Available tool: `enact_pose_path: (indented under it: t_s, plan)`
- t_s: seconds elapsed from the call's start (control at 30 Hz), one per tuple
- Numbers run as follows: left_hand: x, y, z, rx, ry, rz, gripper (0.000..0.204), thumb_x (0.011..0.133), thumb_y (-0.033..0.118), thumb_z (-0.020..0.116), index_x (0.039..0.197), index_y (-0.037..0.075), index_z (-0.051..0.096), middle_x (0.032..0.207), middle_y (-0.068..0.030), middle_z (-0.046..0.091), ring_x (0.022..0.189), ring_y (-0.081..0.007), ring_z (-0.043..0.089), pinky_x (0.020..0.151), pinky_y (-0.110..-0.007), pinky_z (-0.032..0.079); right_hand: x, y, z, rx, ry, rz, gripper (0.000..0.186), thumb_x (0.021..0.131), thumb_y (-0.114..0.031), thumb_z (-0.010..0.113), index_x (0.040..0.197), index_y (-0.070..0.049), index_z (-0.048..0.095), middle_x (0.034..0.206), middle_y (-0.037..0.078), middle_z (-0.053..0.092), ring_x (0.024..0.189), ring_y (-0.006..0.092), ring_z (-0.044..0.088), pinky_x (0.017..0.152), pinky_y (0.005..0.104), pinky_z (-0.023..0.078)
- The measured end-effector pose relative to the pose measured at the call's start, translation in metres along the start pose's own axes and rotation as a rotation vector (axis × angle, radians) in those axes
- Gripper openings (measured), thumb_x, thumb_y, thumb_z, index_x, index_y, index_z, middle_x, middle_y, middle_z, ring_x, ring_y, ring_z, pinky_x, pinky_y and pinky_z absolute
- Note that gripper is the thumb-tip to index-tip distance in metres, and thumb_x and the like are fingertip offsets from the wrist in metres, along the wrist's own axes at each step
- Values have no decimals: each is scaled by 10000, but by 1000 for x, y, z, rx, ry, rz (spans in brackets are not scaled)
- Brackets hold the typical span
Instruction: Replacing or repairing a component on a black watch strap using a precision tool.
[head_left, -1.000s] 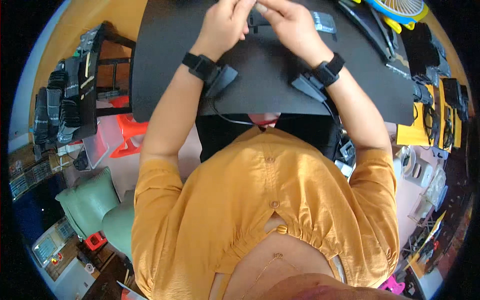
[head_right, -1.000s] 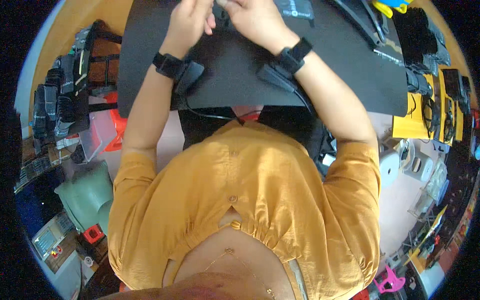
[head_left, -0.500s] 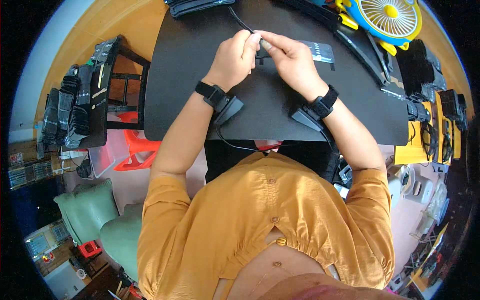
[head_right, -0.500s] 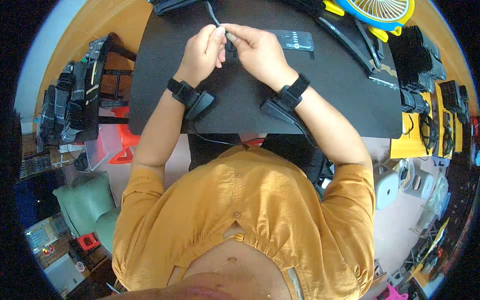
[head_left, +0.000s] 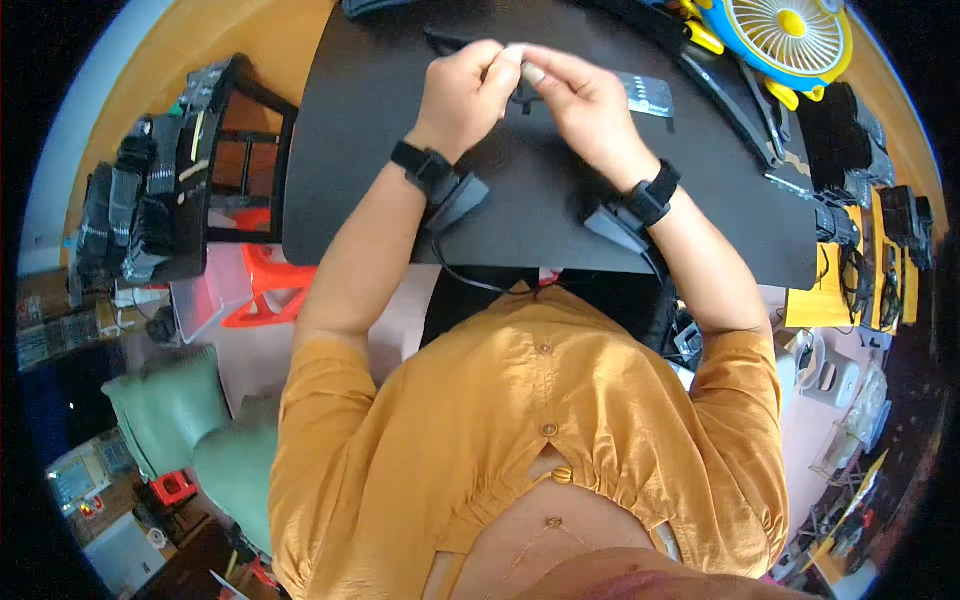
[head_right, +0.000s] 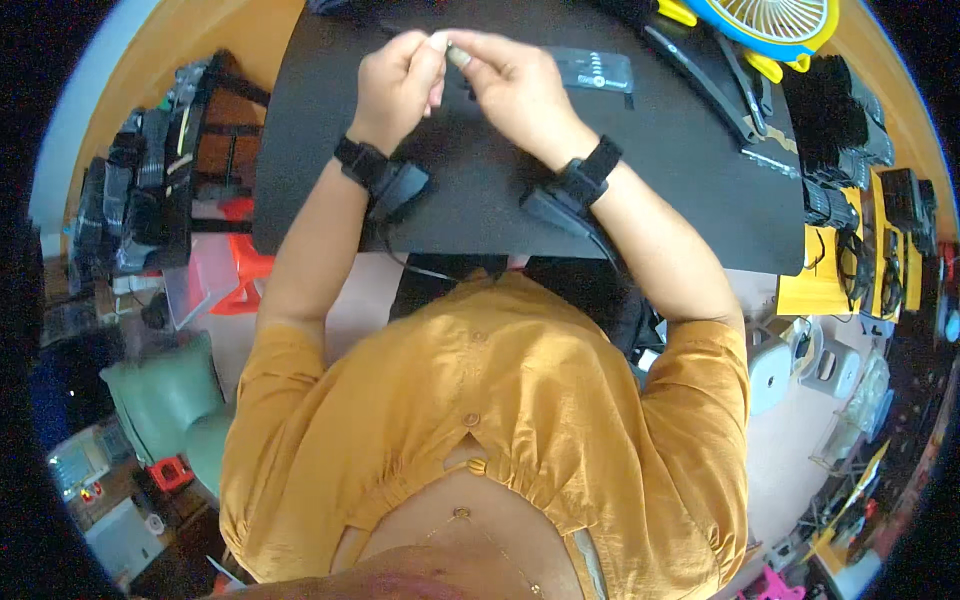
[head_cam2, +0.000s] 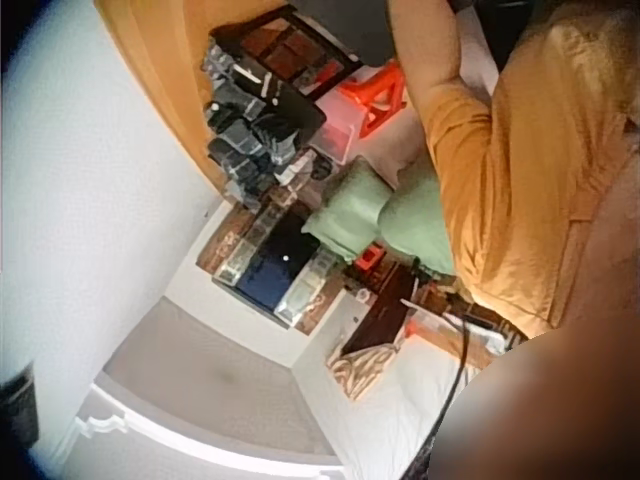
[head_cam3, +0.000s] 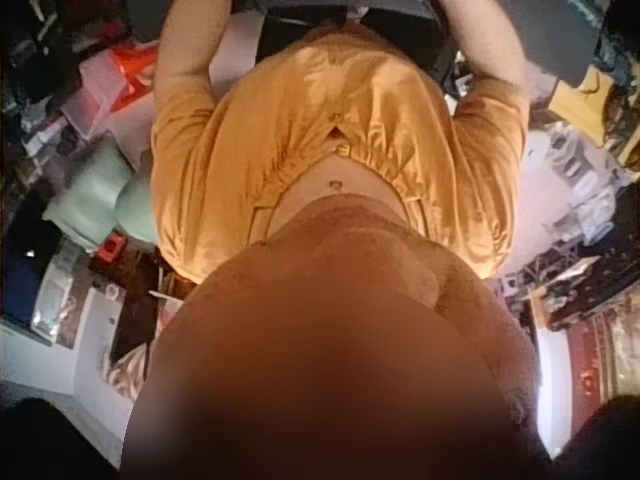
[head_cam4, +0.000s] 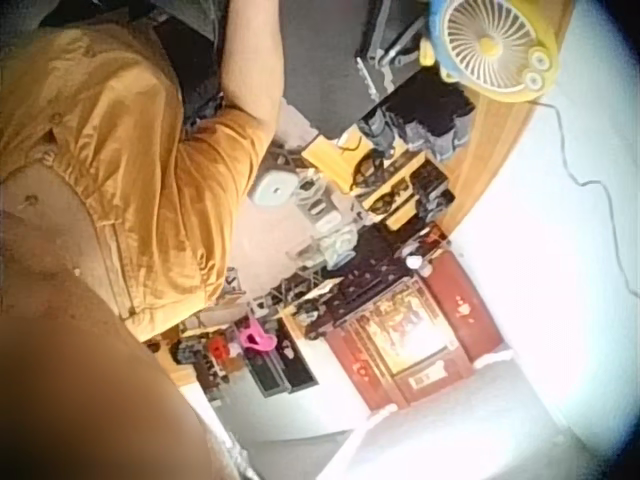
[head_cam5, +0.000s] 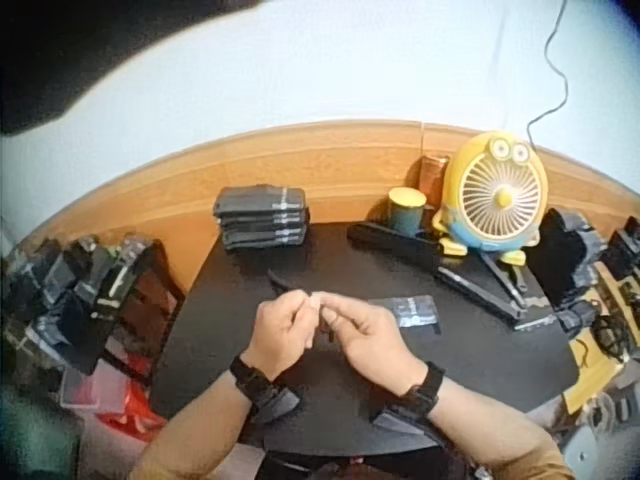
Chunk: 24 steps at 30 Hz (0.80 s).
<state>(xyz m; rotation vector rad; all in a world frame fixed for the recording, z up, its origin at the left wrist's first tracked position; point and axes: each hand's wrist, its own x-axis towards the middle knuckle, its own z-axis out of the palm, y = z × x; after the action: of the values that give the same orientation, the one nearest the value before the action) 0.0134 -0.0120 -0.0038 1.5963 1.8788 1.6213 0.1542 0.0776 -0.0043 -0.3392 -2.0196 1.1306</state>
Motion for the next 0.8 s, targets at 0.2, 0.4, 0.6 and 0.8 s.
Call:
enact_pose_path:
  t_s: [0.2, 0.4, 0.6, 0.8]
  plan:
    - [13, 23, 2, 77, 48, 83, 344, 974, 250, 569, 739, 0, 581, 609, -93, 581, 518, -153, 570, 488, -312, 430, 12, 0, -10, 245, -75, 137, 269, 983, -104, 559, 1215, 21, 617, 1040, 37, 675, 916, 114, 615, 805, 251, 503]
    - [9, 12, -4, -63, -18, -9, 340, 964, 266, 580, 766, -10, 584, 613, -114, 577, 532, -169, 577, 501, -327, 442, 13, -14, 6, 205, -18, 46, 258, 977, -148, 591, 1195, -25, 654, 984, -31, 652, 796, 48, 552, 671, 188, 434]
    - [11, 60, 9, 518, 55, -198, 402, 928, 344, 624, 761, -22, 614, 666, -186, 614, 585, -278, 613, 544, -375, 465, 4, 1, -13, 221, -46, 297, 249, 978, -166, 592, 1191, -56, 660, 818, -74, 608, 557, 4, 413, 483, 168, 314]
    - [4, 27, -5, 127, 115, 12, 453, 889, 402, 668, 748, -25, 605, 662, -184, 617, 585, -279, 616, 550, -376, 468, 5, -15, -4, 248, -42, 241, 262, 972, -158, 602, 1204, -49, 656, 776, -68, 599, 548, 4, 415, 470, 176, 309]
